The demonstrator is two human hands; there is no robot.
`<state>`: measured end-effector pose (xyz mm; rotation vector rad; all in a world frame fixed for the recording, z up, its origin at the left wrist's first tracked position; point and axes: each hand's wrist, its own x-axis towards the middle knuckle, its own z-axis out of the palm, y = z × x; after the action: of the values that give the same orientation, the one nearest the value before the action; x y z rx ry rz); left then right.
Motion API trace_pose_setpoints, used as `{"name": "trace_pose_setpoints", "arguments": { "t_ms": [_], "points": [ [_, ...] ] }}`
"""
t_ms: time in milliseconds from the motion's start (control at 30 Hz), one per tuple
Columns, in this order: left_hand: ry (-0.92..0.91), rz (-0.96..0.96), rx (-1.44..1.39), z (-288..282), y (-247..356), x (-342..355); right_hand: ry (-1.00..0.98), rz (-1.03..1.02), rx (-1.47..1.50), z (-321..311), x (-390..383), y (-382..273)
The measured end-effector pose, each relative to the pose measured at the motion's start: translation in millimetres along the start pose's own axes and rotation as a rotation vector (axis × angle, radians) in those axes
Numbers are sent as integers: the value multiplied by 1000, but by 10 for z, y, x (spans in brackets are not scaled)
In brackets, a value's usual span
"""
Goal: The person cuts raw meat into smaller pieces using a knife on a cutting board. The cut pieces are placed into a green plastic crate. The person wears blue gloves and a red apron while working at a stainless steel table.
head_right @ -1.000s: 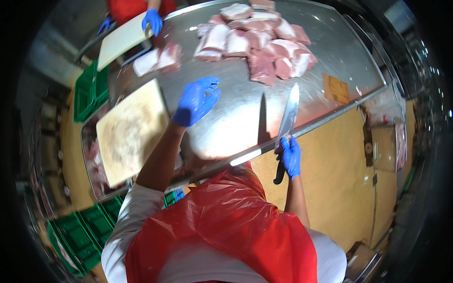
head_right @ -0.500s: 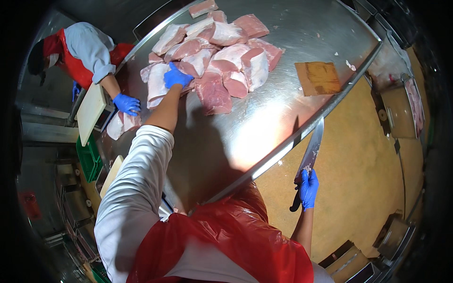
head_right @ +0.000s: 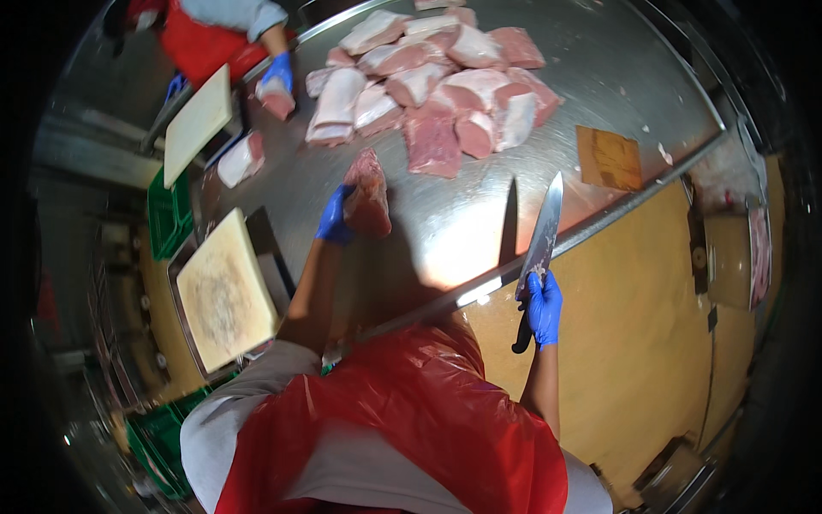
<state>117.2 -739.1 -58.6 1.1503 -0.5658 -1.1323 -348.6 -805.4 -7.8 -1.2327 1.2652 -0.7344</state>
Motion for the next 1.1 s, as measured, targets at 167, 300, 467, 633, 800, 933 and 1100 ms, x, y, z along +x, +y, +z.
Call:
{"name": "trace_pose_setpoints", "arguments": {
  "t_ms": [167, 300, 467, 633, 800, 933, 1100],
  "points": [
    [250, 213, -25, -96, 1403, -1672, -203, -43, -104, 277, -35, -221],
    [105, 352, 492, -899, 2460, -2802, -405, -145, -117, 826, -151, -583],
    [-116, 200, 1698, -1492, 2934, -3780, -608, -259, -250, 1770, -696, -1067],
    [490, 287, 1423, -1750, 2408, -4497, -670, -253, -240, 2260, -1393, -1147],
    [1026, 571, 1049, -1383, 1385, -4665, -688, -301, -384, 2712, -1995, -1169],
    [1152, 520, 1096, -1091, 1451, -4846, -840, -533, -575, 3327, -2622, -1485],
    [1141, 755, 1165, -1304, 1378, -4815, -937, -1238, -778, 4319, -2918, -1713]
  ]
}}
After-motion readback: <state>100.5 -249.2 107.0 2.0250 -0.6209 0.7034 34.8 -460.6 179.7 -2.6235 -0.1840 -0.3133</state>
